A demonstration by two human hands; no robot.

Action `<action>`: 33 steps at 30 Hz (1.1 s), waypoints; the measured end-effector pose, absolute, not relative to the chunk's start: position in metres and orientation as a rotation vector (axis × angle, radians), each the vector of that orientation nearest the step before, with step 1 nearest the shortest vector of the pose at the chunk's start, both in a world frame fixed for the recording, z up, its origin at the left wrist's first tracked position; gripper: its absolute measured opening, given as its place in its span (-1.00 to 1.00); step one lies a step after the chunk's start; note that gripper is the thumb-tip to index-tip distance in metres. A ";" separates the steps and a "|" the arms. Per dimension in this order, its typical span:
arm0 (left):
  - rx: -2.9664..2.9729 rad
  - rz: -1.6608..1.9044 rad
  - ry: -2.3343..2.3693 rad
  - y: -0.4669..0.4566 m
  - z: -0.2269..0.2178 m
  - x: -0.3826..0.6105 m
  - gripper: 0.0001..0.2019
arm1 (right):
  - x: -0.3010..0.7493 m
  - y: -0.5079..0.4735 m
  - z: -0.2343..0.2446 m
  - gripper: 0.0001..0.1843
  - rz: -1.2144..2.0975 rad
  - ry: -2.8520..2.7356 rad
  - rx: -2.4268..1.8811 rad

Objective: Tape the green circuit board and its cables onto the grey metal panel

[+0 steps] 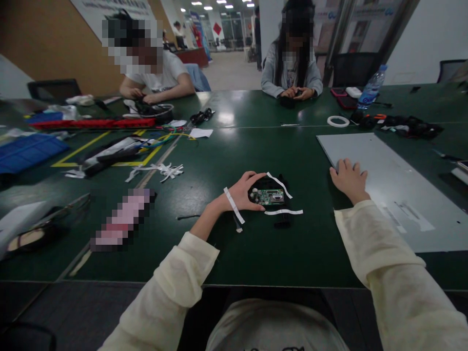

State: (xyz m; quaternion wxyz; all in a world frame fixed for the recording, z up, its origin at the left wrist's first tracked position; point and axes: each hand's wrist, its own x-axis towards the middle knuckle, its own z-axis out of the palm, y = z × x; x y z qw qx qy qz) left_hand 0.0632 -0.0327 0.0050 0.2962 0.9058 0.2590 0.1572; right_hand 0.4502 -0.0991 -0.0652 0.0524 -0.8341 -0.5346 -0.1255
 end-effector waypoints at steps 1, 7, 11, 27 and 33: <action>2.405 0.409 0.694 -0.033 0.006 0.063 -0.05 | 0.451 -0.099 -0.066 -0.39 -0.380 -1.606 -2.527; 2.394 0.508 0.717 -0.030 0.011 0.063 -0.03 | 0.451 -0.099 -0.068 -0.32 -0.353 -1.644 -2.502; 2.393 0.541 0.671 -0.029 0.015 0.063 -0.01 | 0.448 -0.097 -0.068 -0.27 -0.318 -1.667 -2.514; 2.431 0.666 0.660 -0.032 0.030 0.060 -0.02 | 0.383 -0.118 -0.058 -0.21 -0.224 -2.119 -2.180; 2.460 0.677 0.676 -0.035 0.034 0.062 -0.02 | 0.353 -0.124 -0.047 -0.31 -0.145 -2.251 -1.976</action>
